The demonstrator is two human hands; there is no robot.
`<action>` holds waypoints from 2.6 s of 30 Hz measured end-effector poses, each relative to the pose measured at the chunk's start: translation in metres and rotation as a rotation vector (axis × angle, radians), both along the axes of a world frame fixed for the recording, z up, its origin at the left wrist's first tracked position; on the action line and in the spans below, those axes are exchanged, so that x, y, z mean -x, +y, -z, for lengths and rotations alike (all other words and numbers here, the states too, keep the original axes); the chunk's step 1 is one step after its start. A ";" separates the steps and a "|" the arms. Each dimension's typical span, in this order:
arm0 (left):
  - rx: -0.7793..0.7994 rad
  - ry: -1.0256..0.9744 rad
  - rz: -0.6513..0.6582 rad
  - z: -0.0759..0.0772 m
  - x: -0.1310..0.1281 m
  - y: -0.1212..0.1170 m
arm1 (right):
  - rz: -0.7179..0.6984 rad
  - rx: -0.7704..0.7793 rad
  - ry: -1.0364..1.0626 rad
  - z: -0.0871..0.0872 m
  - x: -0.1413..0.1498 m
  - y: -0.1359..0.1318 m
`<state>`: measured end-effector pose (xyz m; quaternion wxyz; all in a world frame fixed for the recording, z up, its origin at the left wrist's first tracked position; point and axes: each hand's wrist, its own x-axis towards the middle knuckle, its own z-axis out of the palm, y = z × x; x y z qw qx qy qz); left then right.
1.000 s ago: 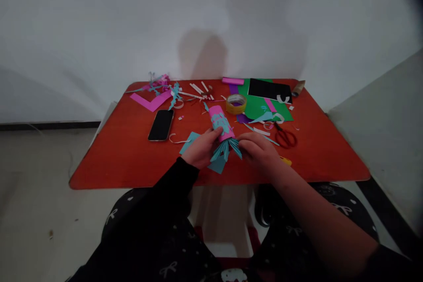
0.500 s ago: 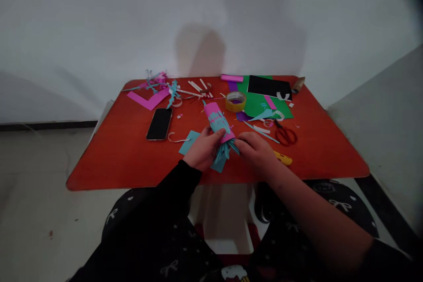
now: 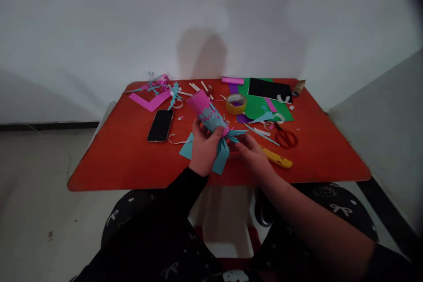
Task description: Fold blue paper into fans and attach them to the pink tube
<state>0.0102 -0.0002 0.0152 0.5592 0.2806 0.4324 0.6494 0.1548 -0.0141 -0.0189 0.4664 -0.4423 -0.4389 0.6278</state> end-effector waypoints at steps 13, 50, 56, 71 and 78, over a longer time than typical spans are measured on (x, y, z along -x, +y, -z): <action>0.113 -0.240 0.240 0.012 -0.008 -0.005 | 0.073 0.003 -0.014 -0.008 -0.012 0.025; 0.210 -0.390 0.231 0.026 -0.010 -0.009 | 0.073 -0.047 -0.138 0.001 -0.017 0.033; 0.235 -0.296 0.189 0.021 0.002 -0.001 | 0.149 -0.043 -0.210 -0.003 -0.034 0.040; 0.054 0.450 0.371 0.029 0.020 0.010 | -0.006 -0.336 -0.412 0.004 -0.051 0.033; -0.292 0.931 0.527 0.016 0.014 -0.001 | -0.093 -0.304 -0.529 0.008 -0.046 0.016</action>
